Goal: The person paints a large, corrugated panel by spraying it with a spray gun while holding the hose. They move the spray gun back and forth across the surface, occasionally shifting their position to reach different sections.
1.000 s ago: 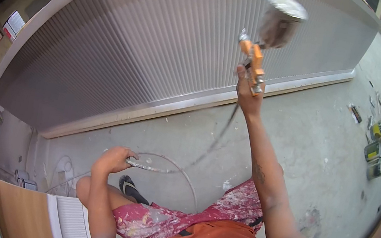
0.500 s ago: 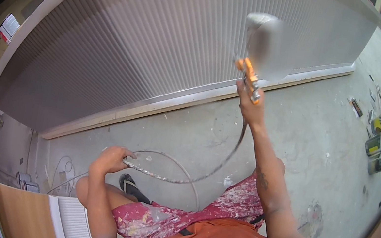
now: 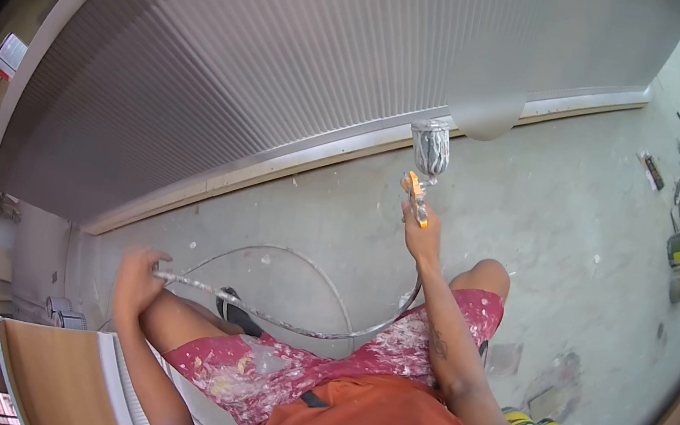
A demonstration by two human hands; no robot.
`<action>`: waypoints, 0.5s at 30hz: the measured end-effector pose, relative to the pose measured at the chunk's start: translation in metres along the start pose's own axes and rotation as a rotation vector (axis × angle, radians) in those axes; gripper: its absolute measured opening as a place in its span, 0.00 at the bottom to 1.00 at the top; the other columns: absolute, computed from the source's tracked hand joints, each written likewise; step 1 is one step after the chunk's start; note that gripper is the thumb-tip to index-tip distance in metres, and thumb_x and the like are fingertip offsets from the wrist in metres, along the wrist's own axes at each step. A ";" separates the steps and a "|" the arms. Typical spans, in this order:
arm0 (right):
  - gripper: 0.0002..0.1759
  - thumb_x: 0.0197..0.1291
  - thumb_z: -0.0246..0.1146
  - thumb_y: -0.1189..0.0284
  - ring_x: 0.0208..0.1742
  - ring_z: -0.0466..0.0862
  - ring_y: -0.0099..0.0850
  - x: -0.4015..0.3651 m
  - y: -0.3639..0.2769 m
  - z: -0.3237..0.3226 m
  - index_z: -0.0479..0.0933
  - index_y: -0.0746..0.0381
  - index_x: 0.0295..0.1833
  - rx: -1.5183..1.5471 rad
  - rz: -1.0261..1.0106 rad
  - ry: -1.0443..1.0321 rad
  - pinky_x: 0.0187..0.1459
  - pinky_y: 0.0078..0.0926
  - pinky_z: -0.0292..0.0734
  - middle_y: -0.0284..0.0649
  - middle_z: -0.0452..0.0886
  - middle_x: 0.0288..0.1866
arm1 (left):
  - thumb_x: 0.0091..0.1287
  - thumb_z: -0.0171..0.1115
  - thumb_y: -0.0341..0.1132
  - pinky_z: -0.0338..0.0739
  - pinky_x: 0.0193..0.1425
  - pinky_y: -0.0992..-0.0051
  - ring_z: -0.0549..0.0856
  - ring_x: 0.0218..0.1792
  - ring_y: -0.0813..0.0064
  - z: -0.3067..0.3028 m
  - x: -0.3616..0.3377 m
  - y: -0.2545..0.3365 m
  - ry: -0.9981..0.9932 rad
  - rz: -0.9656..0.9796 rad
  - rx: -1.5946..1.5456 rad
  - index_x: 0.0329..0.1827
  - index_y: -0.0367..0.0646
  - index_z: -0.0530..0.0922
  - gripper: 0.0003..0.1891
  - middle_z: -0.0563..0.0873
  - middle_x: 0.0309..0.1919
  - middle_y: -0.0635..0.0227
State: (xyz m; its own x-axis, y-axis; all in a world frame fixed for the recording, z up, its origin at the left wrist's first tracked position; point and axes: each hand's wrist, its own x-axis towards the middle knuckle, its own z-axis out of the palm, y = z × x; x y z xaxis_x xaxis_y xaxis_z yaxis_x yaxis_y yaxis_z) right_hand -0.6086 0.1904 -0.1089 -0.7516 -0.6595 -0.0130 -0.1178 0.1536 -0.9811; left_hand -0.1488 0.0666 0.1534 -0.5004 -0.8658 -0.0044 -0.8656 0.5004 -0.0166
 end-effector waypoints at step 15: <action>0.15 0.73 0.65 0.67 0.36 0.80 0.23 0.051 -0.113 -0.032 0.79 0.68 0.55 0.472 -0.604 0.038 0.41 0.23 0.77 0.36 0.85 0.40 | 0.60 0.69 0.26 0.77 0.38 0.58 0.84 0.34 0.51 0.006 -0.090 0.066 0.354 -0.060 -0.077 0.42 0.41 0.86 0.08 0.82 0.35 0.56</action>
State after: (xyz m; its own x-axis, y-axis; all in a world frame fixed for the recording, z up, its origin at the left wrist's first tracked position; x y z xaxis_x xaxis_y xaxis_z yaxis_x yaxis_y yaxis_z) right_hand -0.6538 0.1628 0.0078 -0.6676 -0.5022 0.5496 -0.2315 -0.5617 -0.7943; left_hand -0.1606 0.1770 0.1466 -0.4122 -0.8449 0.3409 -0.8854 0.4598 0.0691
